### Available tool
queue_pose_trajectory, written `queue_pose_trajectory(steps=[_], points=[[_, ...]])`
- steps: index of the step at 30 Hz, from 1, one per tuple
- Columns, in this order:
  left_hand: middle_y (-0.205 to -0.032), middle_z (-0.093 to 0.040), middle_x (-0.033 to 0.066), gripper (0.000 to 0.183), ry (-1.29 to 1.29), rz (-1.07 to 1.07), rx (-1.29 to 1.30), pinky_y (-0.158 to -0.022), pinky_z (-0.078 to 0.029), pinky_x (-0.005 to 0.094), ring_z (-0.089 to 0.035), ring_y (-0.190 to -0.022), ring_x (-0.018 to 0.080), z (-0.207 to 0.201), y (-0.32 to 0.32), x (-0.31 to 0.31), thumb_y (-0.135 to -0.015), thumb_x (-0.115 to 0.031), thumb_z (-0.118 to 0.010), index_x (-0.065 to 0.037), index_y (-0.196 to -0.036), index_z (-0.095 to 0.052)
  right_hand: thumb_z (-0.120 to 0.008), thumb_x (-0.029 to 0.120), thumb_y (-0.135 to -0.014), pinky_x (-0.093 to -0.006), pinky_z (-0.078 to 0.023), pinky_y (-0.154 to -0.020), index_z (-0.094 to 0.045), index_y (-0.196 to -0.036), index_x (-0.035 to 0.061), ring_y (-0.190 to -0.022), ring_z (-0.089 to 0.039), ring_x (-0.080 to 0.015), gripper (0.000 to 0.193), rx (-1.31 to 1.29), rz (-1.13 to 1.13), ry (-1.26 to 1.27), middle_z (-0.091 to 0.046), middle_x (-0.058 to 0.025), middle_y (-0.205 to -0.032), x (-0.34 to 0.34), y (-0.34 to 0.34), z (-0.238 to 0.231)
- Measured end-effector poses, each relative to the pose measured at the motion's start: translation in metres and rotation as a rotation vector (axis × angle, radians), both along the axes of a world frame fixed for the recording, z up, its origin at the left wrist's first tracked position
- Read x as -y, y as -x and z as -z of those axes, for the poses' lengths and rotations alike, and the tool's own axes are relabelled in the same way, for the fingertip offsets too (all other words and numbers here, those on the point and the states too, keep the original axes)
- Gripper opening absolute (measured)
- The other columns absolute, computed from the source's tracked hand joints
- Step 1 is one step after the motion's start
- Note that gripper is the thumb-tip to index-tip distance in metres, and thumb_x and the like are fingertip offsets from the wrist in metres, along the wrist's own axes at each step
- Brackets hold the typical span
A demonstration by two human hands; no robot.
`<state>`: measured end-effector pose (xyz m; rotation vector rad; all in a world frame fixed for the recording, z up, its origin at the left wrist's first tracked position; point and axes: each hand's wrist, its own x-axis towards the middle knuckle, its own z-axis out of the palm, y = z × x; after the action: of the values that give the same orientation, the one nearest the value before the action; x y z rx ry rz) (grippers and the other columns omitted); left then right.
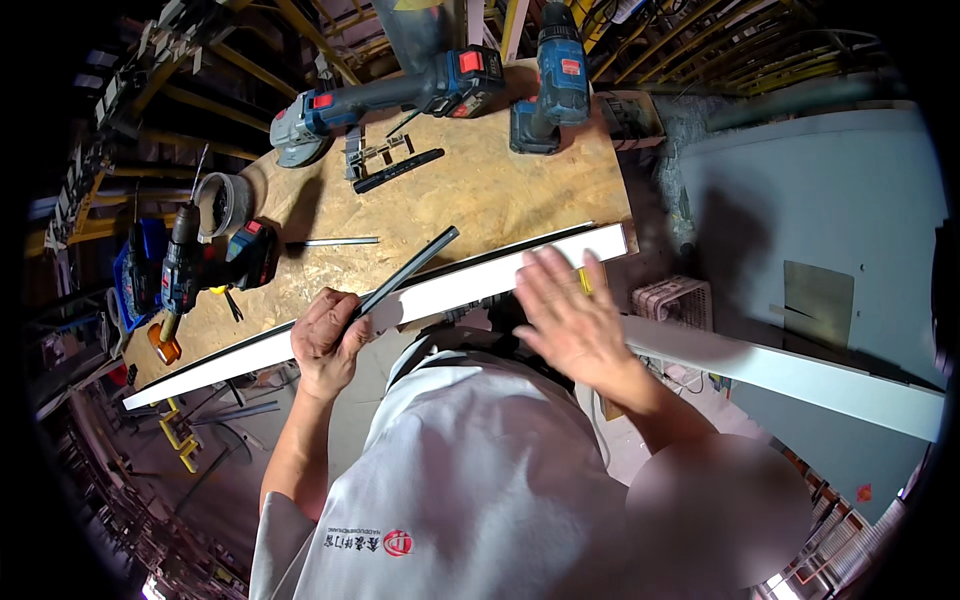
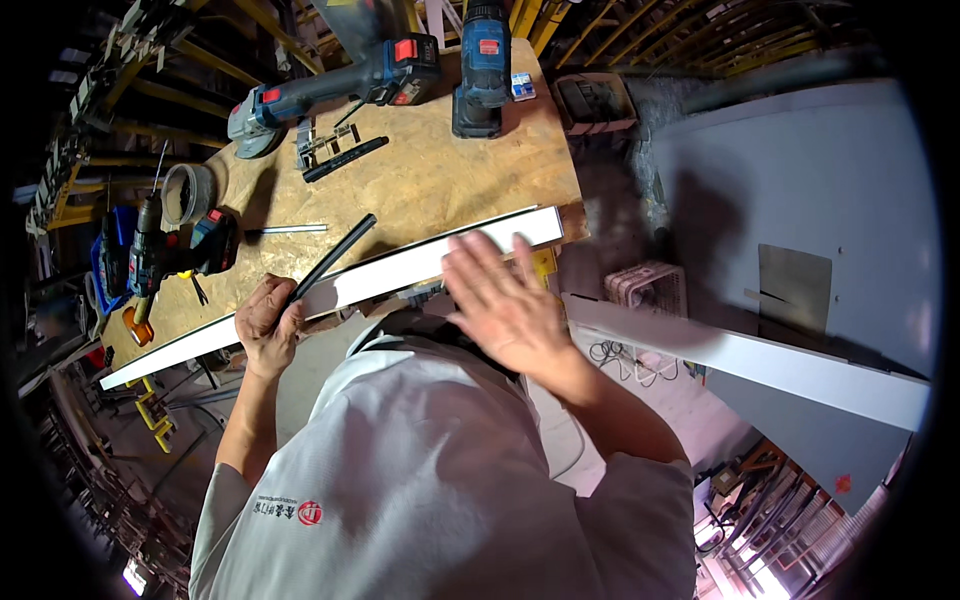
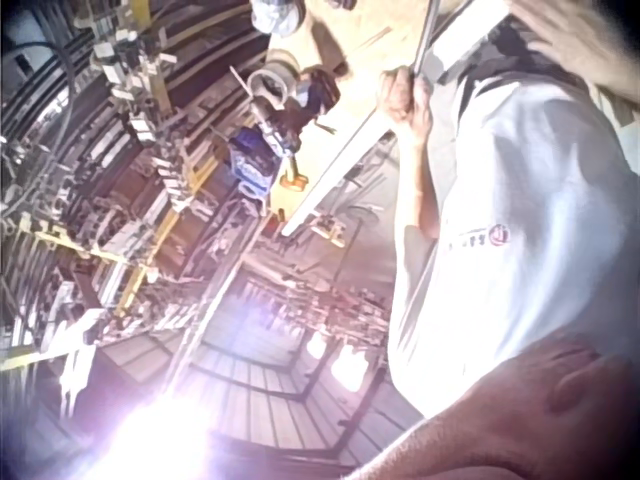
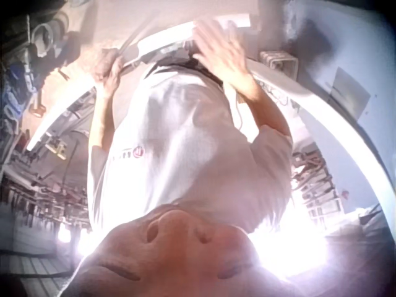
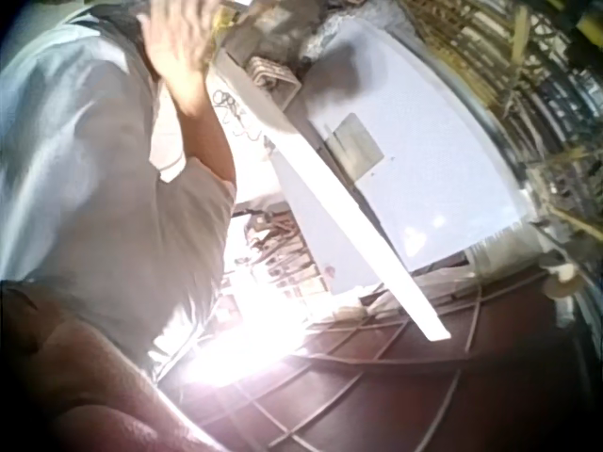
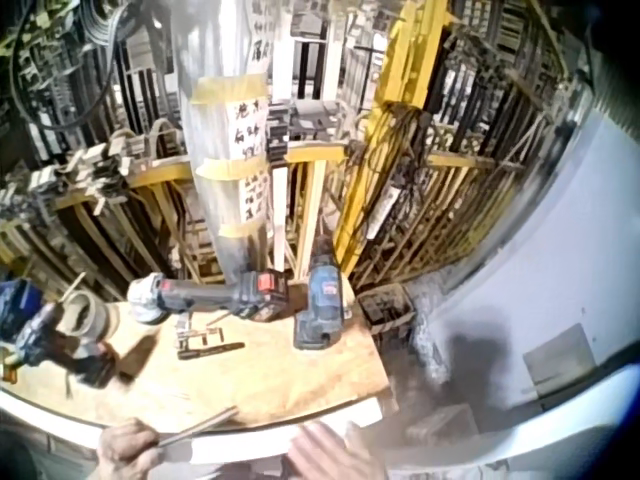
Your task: The person attaches strips to a metal frame using a power drill and screws. They use a tape measure to check a length and handle screws from a bin.
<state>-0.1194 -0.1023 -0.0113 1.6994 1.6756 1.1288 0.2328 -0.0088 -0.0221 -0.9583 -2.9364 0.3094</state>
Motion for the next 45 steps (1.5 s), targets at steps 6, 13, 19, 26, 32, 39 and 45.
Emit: queue_pose_trajectory(steps=[6, 13, 19, 26, 32, 39, 45], points=[[-0.092, -0.069, 0.0162, 0.025, -0.052, 0.114, -0.151, -0.079, -0.055, 0.0425, -0.064, -0.08, 0.0342, -0.007, -0.004, -0.006, -0.082, -0.006, -0.085, 0.005, -0.101, -0.072, -0.085, 0.022, -0.087, -0.059, -0.027, -0.13, -0.059, -0.147, -0.0023, -0.156, -0.039, -0.0449, 0.069, -0.179, 0.446, -0.153, -0.049, -0.0238, -0.162, -0.027, -0.054, -0.026], [-0.092, -0.07, 0.0146, 0.032, -0.184, 0.351, -0.278, -0.086, -0.057, 0.0486, -0.066, -0.082, 0.0344, -0.014, -0.034, -0.028, -0.075, -0.005, -0.088, 0.001, -0.102, -0.071, -0.087, 0.011, -0.078, -0.0525, -0.042, -0.109, -0.071, -0.108, 0.0047, -0.122, -0.06, -0.0351, 0.034, -0.575, 0.075, 0.077, -0.065, -0.0121, -0.127, -0.047, 0.004, -0.037], [-0.089, -0.068, 0.0129, 0.032, -0.204, 0.335, -0.264, -0.076, -0.056, 0.0453, -0.064, -0.077, 0.0342, -0.011, -0.036, -0.033, -0.072, -0.004, -0.089, 0.001, -0.098, -0.071, -0.087, 0.009, -0.075, -0.0507, -0.041, -0.105, -0.071, -0.1, 0.0097, -0.122, -0.06, -0.032, 0.03, -0.585, 0.04, 0.15, -0.065, -0.0077, -0.124, -0.058, 0.006, -0.024], [-0.097, -0.073, 0.0148, 0.037, -0.155, 0.306, -0.311, -0.072, -0.055, 0.0443, -0.066, -0.078, 0.033, -0.013, -0.033, -0.031, -0.069, -0.003, -0.089, 0.002, -0.102, -0.072, -0.089, 0.009, -0.073, -0.05, -0.041, -0.105, -0.072, -0.098, 0.0097, -0.12, -0.061, -0.0322, 0.03, -0.552, 0.006, 0.178, -0.066, -0.0073, -0.124, -0.061, 0.013, -0.018], [-0.098, -0.072, 0.0139, 0.042, -0.134, 0.292, -0.311, -0.072, -0.054, 0.0431, -0.067, -0.082, 0.033, -0.012, -0.033, -0.03, -0.066, -0.004, -0.088, 0.0, -0.105, -0.073, -0.089, 0.008, -0.073, -0.0498, -0.042, -0.104, -0.073, -0.099, 0.0097, -0.123, -0.059, -0.0325, 0.031, -0.534, 0.016, 0.188, -0.065, -0.0073, -0.126, -0.061, 0.013, -0.015], [-0.1, -0.071, 0.0138, 0.045, -0.1, 0.296, -0.271, -0.071, -0.054, 0.0427, -0.067, -0.084, 0.0331, -0.01, -0.031, -0.031, -0.065, -0.002, -0.089, 0.0, -0.106, -0.072, -0.088, 0.006, -0.072, -0.0489, -0.043, -0.103, -0.071, -0.1, 0.0073, -0.123, -0.06, -0.0338, 0.033, -0.526, 0.032, 0.219, -0.065, -0.0089, -0.126, -0.064, 0.014, -0.02], [-0.102, -0.07, 0.0152, 0.044, -0.083, 0.289, -0.24, -0.076, -0.057, 0.0447, -0.069, -0.089, 0.0349, -0.007, -0.028, -0.029, -0.067, -0.001, -0.089, 0.001, -0.106, -0.069, -0.087, 0.005, -0.074, -0.0498, -0.041, -0.104, -0.07, -0.1, 0.0082, -0.126, -0.058, -0.0329, 0.031, -0.515, 0.012, 0.229, -0.064, -0.008, -0.129, -0.066, 0.011, -0.018]])
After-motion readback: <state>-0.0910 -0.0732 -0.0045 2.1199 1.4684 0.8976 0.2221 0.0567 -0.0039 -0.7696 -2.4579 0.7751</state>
